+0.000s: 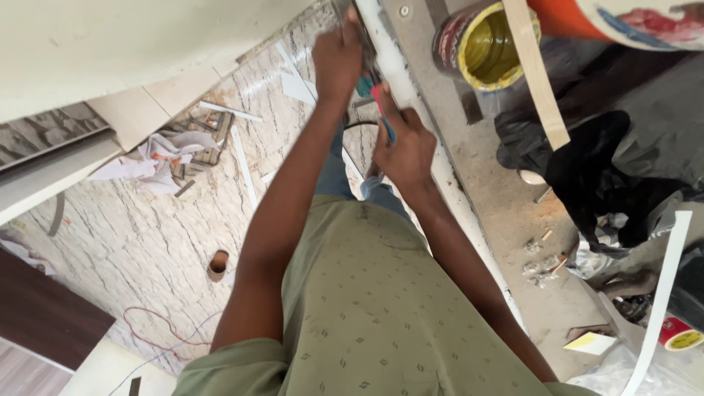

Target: The person chisels the surface and edges of a white beam using a hand chisel, removing material while moving along its length.

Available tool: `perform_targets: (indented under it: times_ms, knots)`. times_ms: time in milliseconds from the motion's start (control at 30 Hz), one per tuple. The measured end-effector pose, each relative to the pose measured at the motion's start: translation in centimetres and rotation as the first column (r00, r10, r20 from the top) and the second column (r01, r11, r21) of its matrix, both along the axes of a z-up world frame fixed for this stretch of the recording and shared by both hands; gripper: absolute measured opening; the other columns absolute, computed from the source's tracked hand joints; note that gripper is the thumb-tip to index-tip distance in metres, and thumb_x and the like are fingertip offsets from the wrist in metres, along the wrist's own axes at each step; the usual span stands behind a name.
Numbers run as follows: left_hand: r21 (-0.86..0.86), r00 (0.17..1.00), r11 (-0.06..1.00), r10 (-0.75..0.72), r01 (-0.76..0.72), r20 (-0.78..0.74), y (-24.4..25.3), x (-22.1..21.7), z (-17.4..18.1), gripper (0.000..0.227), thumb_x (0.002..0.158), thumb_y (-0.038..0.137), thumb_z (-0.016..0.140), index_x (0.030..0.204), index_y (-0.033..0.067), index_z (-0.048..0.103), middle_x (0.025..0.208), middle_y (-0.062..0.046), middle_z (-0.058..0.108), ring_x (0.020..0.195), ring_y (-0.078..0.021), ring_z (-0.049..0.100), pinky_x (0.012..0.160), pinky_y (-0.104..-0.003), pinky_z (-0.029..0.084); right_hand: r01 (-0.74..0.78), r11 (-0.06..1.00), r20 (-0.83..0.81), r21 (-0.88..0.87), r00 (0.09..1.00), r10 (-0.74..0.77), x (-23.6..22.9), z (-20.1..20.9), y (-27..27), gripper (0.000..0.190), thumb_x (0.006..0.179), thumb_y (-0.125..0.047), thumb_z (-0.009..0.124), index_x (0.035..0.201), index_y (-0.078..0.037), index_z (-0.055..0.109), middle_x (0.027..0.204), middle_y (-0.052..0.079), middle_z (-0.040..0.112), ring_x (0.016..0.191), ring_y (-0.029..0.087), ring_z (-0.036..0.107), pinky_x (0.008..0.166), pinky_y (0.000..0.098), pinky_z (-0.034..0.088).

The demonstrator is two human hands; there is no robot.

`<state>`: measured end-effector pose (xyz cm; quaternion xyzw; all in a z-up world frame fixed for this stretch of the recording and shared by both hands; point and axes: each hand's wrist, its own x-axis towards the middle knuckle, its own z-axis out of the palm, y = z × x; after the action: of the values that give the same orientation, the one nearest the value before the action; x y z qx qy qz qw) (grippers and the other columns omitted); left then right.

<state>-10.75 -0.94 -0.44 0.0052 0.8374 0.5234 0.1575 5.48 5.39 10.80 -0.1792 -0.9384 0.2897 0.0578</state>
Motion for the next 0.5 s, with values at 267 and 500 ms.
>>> perform_targets:
  times_ms: [267, 500]
  knots:
    - [0.068, 0.999, 0.997, 0.04, -0.04, 0.003, -0.5, -2.2, -2.1, 0.053, 0.102, 0.028, 0.05, 0.063, -0.0038, 0.064, 0.05, -0.014, 0.061, 0.039, -0.0225, 0.067, 0.045, -0.041, 0.054, 0.006, 1.0, 0.051, -0.014, 0.999, -0.005, -1.8, -1.3, -0.5, 0.067, 0.093, -0.008, 0.074, 0.155, -0.019, 0.051, 0.092, 0.015, 0.064, 0.073, 0.035, 0.066, 0.064, 0.0449, 0.054]
    - [0.071, 0.992, 0.997, 0.031, -0.022, -0.126, -0.7, -3.2, -1.6, 0.053, 0.104, 0.028, 0.052, 0.062, -0.002, 0.067, 0.049, -0.011, 0.062, 0.039, -0.0195, 0.067, 0.045, -0.034, 0.054, 0.004, 0.999, -0.03, -0.043, 1.0, -0.006, -3.3, -1.2, -0.5, 0.071, 0.092, -0.007, 0.072, 0.157, -0.022, 0.048, 0.094, 0.013, 0.064, 0.078, 0.034, 0.068, 0.068, 0.0429, 0.057]
